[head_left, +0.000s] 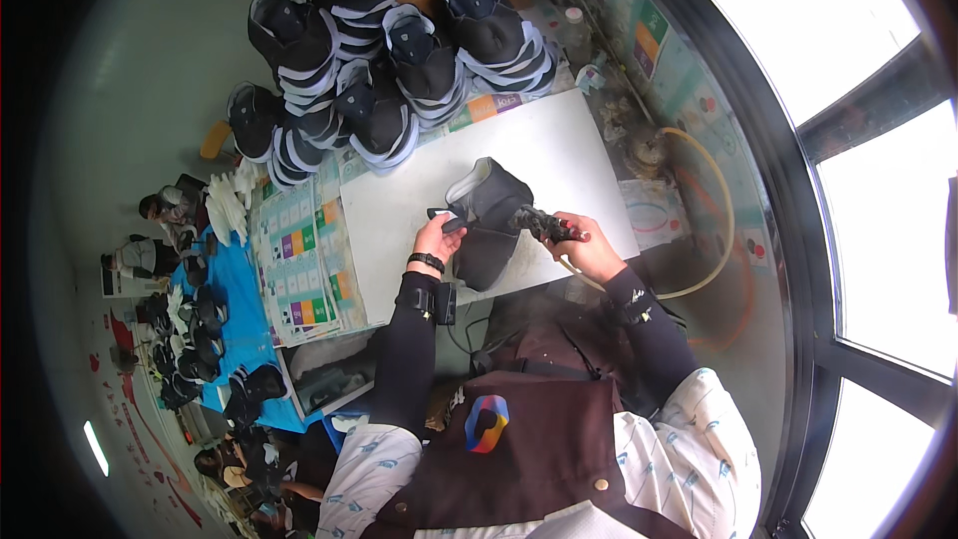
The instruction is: The person is assembling shoes by applying adhesive or using a heat gun and then attaching the components.
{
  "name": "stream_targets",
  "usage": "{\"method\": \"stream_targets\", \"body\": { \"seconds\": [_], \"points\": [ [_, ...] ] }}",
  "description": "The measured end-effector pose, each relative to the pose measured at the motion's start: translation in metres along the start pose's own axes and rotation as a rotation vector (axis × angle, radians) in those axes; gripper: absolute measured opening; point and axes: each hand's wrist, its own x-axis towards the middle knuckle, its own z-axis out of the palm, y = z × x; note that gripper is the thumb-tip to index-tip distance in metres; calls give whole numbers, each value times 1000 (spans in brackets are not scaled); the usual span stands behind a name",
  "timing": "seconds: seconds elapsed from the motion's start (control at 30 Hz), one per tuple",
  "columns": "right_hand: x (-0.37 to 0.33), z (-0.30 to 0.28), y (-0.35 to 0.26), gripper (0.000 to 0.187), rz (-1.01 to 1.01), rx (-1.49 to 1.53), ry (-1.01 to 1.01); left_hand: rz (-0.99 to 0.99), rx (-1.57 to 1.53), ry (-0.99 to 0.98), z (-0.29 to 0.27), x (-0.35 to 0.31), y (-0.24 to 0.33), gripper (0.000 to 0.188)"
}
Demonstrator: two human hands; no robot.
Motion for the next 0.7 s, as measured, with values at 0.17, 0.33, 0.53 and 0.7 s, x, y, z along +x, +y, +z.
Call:
{"method": "stream_targets", "body": {
  "seconds": [0.17,0.33,0.53,0.7],
  "points": [
    [2,-9,6,24,-40,-142,178,20,3,-10,-2,-2,-1,22],
    [-6,-13,8,21,6,-171,-46,0,-16,3,-5,0,2,21],
    [-14,-24,2,23,-18,-286,35,-7,-18,-7,2,-4,1,20],
    [-13,-39,24,24,-31,-378,257,-15,-15,-10,1,-2,2,21]
  ]
}}
